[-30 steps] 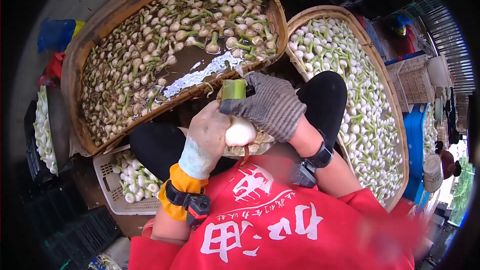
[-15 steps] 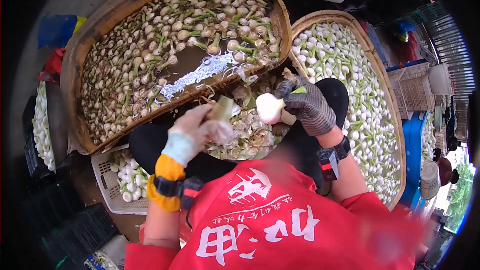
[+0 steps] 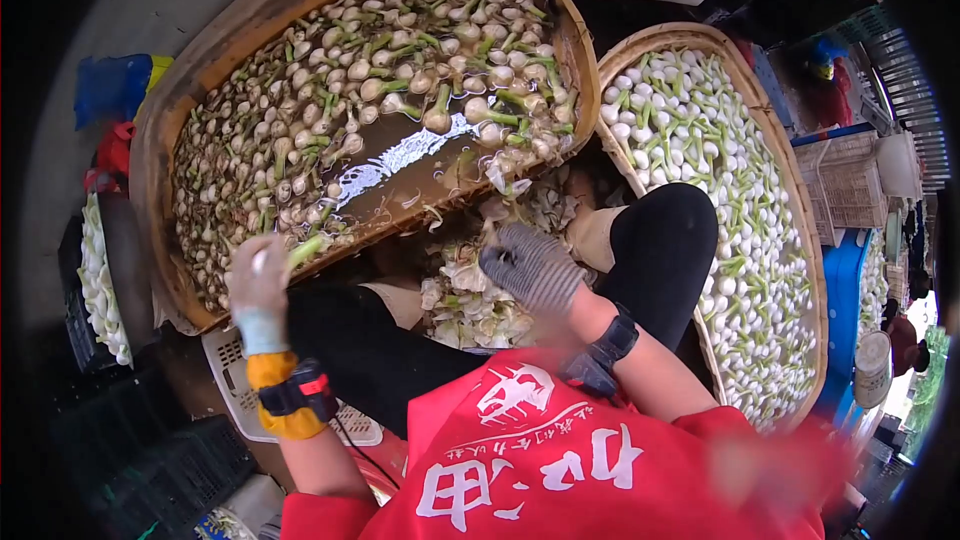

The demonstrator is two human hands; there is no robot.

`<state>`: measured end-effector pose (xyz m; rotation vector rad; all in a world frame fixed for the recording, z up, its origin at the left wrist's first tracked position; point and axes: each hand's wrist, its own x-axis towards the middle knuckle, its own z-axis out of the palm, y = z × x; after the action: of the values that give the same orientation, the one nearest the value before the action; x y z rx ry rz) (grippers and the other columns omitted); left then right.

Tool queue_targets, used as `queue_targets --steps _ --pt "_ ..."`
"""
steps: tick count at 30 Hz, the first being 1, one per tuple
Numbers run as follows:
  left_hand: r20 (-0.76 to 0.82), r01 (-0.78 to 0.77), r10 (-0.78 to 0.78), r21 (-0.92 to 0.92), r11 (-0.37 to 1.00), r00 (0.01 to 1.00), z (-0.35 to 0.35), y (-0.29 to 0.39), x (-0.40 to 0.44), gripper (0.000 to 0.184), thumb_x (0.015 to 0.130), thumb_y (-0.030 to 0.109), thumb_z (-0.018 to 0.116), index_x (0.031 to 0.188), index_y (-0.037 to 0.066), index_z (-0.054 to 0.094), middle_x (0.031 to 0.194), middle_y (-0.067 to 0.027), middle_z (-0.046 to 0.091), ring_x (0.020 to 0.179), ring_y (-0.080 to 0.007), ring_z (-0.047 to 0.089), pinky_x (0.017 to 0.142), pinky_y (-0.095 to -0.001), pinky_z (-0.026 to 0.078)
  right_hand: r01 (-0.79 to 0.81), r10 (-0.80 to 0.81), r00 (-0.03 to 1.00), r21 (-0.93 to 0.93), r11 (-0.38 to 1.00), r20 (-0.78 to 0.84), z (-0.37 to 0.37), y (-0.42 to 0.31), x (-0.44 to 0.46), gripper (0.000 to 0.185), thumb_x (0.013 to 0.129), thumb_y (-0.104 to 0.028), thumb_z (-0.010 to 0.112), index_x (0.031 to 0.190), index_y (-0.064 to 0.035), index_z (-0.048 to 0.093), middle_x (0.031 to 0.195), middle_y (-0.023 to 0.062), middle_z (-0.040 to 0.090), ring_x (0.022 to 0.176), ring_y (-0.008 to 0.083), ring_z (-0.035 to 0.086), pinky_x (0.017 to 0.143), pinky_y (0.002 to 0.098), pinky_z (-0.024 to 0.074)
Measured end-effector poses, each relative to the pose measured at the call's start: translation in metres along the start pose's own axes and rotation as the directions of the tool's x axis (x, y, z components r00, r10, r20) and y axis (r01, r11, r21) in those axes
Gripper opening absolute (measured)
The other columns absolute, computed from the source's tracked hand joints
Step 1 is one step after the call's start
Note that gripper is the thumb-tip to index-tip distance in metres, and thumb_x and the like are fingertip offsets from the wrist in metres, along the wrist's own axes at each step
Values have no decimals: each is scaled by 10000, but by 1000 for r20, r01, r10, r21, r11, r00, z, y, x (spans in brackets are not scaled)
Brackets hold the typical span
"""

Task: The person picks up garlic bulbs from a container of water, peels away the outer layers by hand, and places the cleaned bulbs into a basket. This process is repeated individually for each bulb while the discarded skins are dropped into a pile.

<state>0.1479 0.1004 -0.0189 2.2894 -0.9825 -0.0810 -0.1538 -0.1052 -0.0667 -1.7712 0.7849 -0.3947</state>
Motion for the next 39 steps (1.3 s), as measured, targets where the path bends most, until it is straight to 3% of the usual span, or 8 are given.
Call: queue_targets --steps 2,5,8,13,21,25,28,39 --pt "-55 292 -287 200 935 956 -62 -47 1 292 885 266 644 934 -21 656 810 -107 654 766 -217 611 727 -330 472 99 363 706 -592 800 608 5 7 6 382 836 -293 698 1074 2 647 1023 215 672 930 339 663 799 402 524" --pt "32 437 -524 510 741 851 -95 -74 14 293 901 261 639 971 -23 658 804 -87 666 743 -196 606 735 -326 475 147 544 558 -719 679 627 2 12 3 496 821 -425 684 1097 -14 659 1095 216 669 1004 344 660 842 434 517" --pt "205 441 -396 -280 853 895 -48 -28 30 272 941 235 605 1055 -3 671 954 -54 680 881 -155 612 814 -276 483 -47 442 765 -645 763 468 5 22 9 548 806 -489 679 1086 -19 662 1072 205 677 997 354 656 854 453 508" --pt "591 337 -113 -285 897 799 132 28 118 559 915 413 630 1294 9 555 1204 -125 652 1144 -204 601 956 -305 462 -123 443 804 -618 776 396 -12 10 24 479 869 -433 639 1139 -38 626 1110 191 662 1014 370 644 867 461 500" --pt "564 253 -467 418 873 681 357 57 200 831 763 510 739 1308 -67 491 1385 -275 482 1239 -354 531 1022 -408 454 -248 554 749 -621 744 364 -43 -1 13 513 905 -415 603 1281 -66 569 1158 189 634 1051 353 627 906 450 491" --pt "758 689 -279 -292 664 590 342 43 183 516 866 383 628 1181 -19 558 1043 -209 666 844 -338 678 760 -423 581 -121 289 918 -501 857 272 -43 15 11 395 918 -361 596 1208 -95 625 1072 174 644 983 357 631 846 446 502" --pt "909 897 97 -374 -235 404 266 71 151 513 999 464 455 1085 -29 566 989 -198 650 816 -339 658 710 -427 595 59 3 990 -439 896 139 -41 14 31 302 899 -311 616 1123 -115 665 987 151 650 921 338 633 788 438 508" --pt "815 806 -116 -578 -127 567 113 152 -2 613 966 623 418 1056 38 576 943 -80 634 729 -197 648 652 -345 584 382 -436 900 -447 809 -22 -26 -54 48 231 828 -266 677 1012 -134 726 851 65 672 792 274 636 689 397 511"
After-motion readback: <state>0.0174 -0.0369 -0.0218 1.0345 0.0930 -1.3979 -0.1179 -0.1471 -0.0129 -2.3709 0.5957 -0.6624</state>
